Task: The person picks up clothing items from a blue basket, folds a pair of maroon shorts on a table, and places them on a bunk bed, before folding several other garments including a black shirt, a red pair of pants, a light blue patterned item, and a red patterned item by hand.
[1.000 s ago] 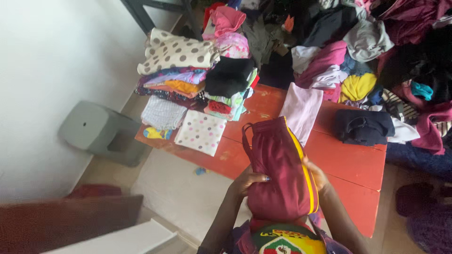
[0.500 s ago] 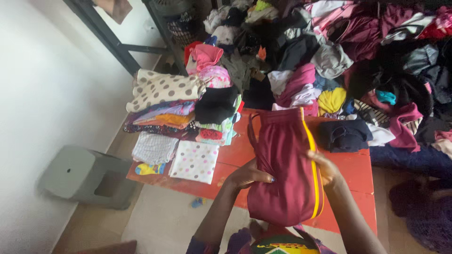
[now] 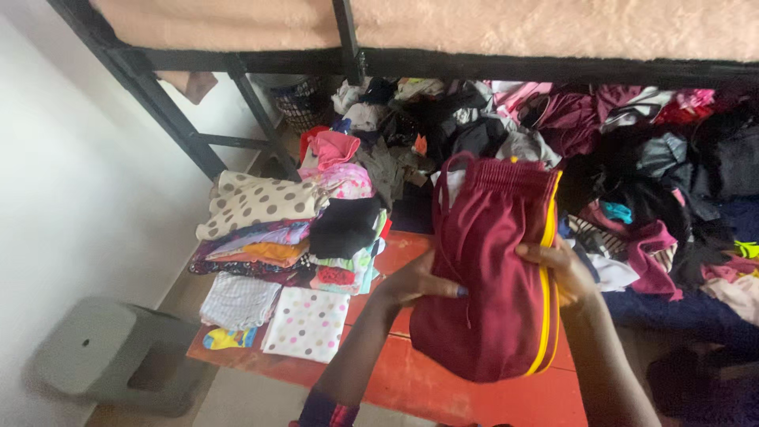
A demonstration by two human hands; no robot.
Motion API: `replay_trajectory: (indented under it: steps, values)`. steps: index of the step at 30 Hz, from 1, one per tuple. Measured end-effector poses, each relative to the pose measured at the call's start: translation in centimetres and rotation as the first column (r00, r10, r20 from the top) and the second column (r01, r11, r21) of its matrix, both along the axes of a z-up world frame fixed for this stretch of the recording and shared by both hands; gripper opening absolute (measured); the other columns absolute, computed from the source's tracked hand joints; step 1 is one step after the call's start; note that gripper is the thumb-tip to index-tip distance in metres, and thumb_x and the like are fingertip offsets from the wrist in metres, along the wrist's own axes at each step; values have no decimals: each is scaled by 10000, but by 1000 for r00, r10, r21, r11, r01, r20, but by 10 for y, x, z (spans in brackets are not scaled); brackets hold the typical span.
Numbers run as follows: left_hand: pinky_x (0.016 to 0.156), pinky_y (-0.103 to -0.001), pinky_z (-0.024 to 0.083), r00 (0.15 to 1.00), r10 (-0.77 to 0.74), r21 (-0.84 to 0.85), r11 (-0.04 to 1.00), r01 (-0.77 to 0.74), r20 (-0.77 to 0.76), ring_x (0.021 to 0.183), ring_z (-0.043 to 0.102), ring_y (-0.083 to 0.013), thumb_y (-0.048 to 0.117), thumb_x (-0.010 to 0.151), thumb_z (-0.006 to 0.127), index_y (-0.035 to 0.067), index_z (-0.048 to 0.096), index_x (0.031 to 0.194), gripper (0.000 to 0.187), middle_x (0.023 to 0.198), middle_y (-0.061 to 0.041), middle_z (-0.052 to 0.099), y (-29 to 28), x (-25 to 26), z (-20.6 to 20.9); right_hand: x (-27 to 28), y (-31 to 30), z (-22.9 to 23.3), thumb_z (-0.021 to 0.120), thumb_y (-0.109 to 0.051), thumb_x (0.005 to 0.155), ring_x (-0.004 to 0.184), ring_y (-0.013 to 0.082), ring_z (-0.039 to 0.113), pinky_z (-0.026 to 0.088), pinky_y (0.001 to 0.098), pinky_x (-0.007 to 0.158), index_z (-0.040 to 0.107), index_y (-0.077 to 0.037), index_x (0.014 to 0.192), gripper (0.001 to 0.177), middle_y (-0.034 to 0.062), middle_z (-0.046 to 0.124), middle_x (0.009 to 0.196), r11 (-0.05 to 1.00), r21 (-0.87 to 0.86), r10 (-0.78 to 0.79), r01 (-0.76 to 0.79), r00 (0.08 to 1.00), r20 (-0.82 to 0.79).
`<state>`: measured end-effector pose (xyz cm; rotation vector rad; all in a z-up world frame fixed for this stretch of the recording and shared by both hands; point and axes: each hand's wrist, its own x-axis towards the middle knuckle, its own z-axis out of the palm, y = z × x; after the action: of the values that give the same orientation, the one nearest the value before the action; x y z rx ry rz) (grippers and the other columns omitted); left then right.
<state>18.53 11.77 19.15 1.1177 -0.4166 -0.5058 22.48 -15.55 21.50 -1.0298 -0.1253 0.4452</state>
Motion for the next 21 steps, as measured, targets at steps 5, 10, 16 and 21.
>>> replay_trajectory:
  steps: [5,10,16,21]
  values:
    - [1244,-395,330,998,4,-38,999,-2,59,1480,405,-235,71,791,829,12,278,1640,1013,1612,-116,426,0,27,34,26,-16,47,606,4,902,995,280,706,577,429,868,518,23,1435,541,167,698,1194,998,20,-70,67,986,152]
    - [1318,-329,169,950,-18,-75,996,43,312,1619,206,-157,67,777,833,26,196,1686,1111,1757,-66,244,5,57,57,29,-10,117,588,30,843,1129,258,690,564,428,993,500,-24,1482,648,121,674,1298,979,139,-182,149,947,265]
    - [1304,-375,245,947,-103,-94,986,137,304,1574,304,-225,90,809,820,9,205,1691,1078,1698,-137,308,19,83,104,48,-15,168,574,-9,895,1196,276,680,532,436,1088,506,-5,1524,633,141,657,1373,944,138,-331,301,840,430]
    - [1174,-383,461,976,-119,-270,948,166,183,1367,543,-243,154,897,818,33,245,1657,960,1521,-187,507,18,109,152,79,-29,194,571,-34,969,1141,267,696,517,420,1127,599,21,1448,483,137,693,1288,897,185,-441,402,777,449]
